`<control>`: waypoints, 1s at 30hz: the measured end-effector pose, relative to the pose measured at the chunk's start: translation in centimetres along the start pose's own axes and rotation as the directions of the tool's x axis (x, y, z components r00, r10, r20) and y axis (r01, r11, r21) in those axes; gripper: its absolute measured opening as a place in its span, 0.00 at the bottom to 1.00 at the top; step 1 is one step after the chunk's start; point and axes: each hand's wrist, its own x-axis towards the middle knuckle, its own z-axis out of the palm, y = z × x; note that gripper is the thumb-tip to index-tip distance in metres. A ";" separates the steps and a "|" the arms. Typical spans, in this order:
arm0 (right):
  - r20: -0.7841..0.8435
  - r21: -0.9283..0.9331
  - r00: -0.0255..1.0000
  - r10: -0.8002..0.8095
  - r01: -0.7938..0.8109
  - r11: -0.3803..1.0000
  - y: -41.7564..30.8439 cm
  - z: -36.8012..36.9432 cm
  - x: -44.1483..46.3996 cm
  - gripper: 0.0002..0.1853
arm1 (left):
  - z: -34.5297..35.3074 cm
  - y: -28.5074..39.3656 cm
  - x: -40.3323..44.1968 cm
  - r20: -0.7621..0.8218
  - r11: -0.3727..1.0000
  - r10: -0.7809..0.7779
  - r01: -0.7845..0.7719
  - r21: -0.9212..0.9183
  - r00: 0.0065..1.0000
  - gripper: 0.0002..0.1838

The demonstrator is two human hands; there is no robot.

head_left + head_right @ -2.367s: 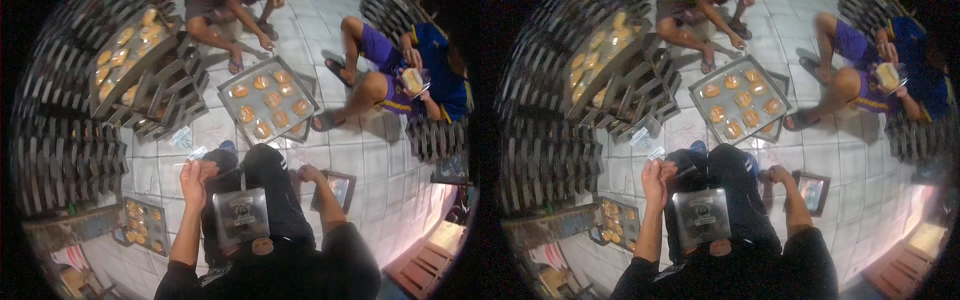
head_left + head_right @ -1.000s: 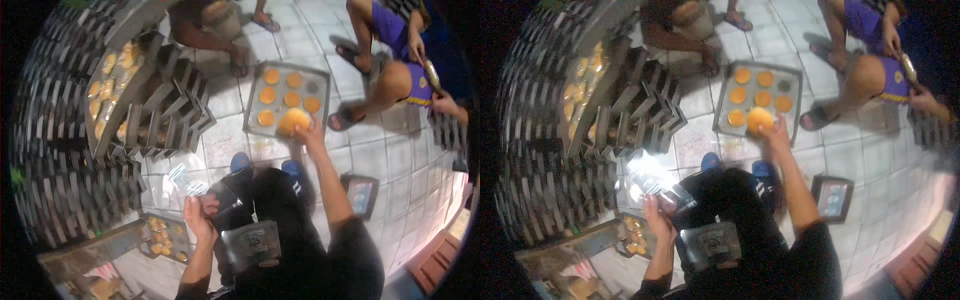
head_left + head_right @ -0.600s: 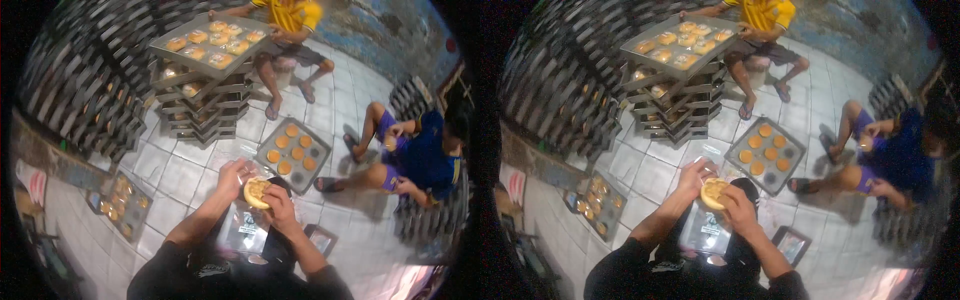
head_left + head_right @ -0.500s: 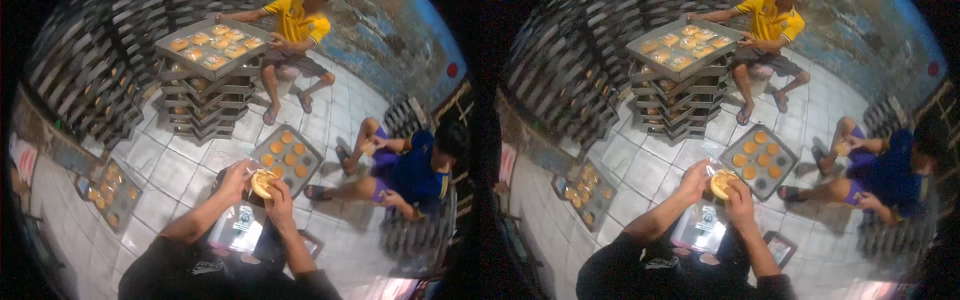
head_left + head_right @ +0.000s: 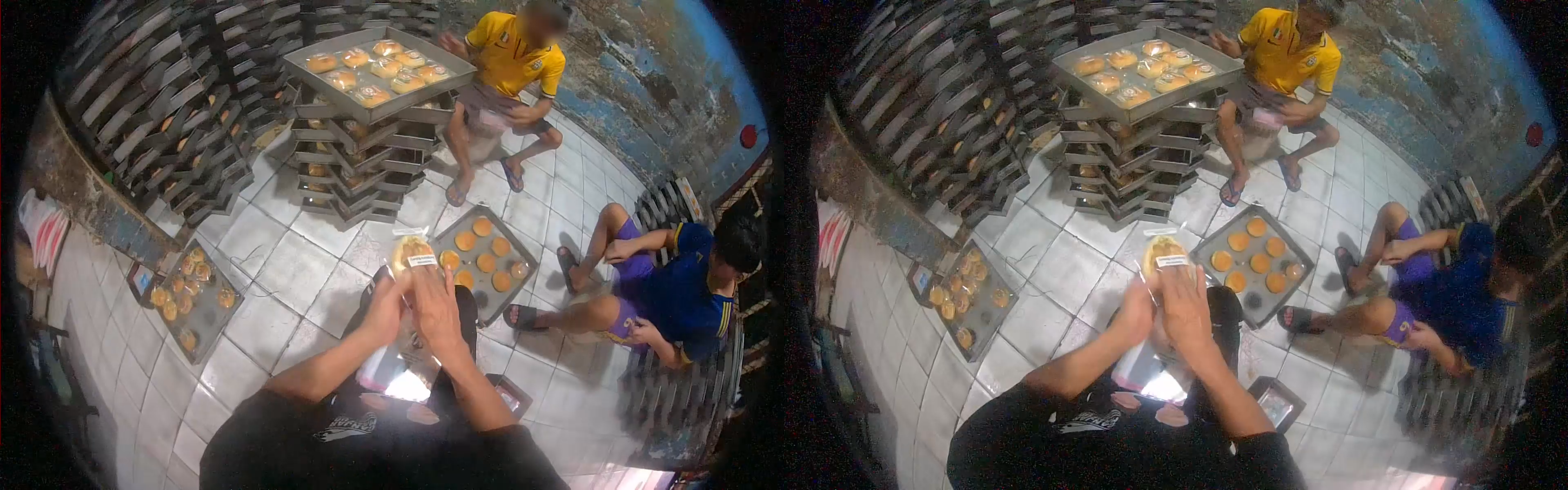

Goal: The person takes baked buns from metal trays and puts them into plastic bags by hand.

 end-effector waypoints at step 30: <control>0.162 0.466 0.872 0.462 -0.480 0.743 2.2 -2.5 1.7 0.14 | -3.5 3.4 3.9 0.194 0.993 -0.067 0.047 0.108 0.979 0.23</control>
